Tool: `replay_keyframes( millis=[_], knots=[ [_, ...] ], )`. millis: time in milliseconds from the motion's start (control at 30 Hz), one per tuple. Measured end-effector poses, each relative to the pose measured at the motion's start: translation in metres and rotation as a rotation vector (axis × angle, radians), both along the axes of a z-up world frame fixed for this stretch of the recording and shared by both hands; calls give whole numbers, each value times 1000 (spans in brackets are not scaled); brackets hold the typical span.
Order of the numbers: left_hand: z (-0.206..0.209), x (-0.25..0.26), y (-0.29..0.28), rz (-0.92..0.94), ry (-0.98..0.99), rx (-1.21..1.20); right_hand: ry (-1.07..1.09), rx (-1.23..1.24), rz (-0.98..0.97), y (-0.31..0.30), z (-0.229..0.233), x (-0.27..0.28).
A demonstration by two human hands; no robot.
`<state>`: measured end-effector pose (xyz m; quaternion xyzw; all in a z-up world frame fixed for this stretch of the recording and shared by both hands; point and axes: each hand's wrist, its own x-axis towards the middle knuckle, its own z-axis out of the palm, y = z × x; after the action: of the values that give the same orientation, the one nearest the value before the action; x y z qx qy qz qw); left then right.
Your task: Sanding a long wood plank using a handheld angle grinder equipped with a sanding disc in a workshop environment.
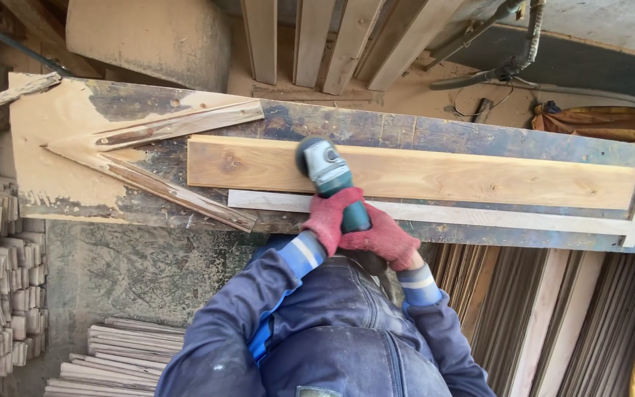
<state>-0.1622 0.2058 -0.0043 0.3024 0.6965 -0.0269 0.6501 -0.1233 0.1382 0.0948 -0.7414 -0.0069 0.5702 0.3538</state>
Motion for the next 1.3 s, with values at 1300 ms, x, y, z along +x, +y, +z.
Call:
replay_keyframes(
  millis=[1300],
  knots=[
    [19,-33,37,188,-107,65,-67,44,218,20,-44,-12]
  ],
)
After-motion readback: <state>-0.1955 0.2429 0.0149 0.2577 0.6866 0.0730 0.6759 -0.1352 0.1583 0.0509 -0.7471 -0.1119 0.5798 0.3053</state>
